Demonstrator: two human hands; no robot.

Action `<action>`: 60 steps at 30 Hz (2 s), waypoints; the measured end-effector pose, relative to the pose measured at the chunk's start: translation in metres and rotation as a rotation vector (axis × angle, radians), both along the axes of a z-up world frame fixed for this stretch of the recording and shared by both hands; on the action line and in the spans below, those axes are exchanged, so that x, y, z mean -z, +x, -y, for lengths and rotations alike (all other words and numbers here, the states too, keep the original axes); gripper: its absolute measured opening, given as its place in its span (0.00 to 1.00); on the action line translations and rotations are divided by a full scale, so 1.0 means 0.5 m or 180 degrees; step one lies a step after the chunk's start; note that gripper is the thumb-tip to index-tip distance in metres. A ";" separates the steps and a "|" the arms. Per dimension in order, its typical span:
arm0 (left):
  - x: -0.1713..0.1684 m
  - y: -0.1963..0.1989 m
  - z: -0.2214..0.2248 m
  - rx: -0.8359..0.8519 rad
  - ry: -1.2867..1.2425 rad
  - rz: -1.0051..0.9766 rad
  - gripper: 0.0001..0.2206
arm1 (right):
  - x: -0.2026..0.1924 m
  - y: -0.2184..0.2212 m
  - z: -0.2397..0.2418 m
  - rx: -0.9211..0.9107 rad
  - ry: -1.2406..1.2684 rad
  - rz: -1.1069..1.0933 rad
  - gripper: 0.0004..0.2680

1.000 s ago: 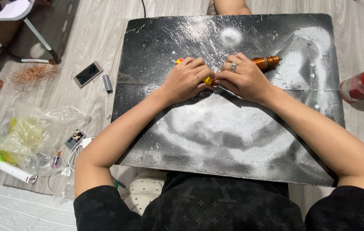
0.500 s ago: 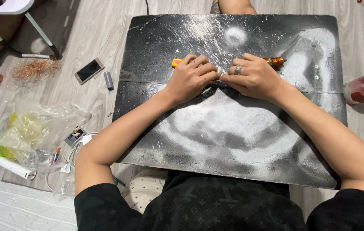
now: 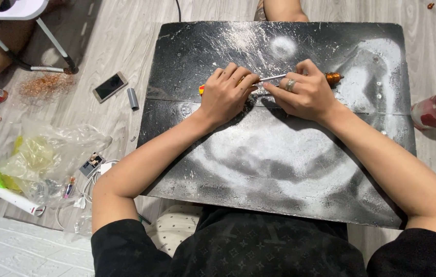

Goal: Assembling or adjusting a small copper-wound electronic component using a screwdriver on a flat work surface.

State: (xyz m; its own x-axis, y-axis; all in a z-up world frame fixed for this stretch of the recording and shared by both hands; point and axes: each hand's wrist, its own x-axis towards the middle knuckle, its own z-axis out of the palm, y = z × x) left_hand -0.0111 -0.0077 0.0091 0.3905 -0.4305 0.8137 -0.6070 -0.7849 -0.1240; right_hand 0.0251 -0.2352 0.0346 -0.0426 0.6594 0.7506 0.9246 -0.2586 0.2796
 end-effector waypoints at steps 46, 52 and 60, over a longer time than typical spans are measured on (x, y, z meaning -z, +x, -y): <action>0.004 -0.013 -0.010 0.1745 0.0200 -0.0741 0.09 | 0.029 0.001 0.018 0.0138 -0.0345 -0.0829 0.10; 0.021 -0.006 -0.008 0.1715 0.0305 -0.0342 0.02 | 0.012 -0.010 0.011 0.0144 -0.0239 -0.1167 0.05; 0.013 -0.006 -0.004 0.1294 0.0580 -0.0084 0.03 | 0.032 0.002 0.021 0.0306 0.0033 -0.1038 0.08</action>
State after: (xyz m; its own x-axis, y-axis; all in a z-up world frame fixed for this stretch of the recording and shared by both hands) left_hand -0.0141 -0.0058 0.0025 0.1794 -0.6889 0.7023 -0.8667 -0.4485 -0.2185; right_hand 0.0259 -0.2457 0.0184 0.2629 0.6409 0.7212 0.9362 -0.3502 -0.0300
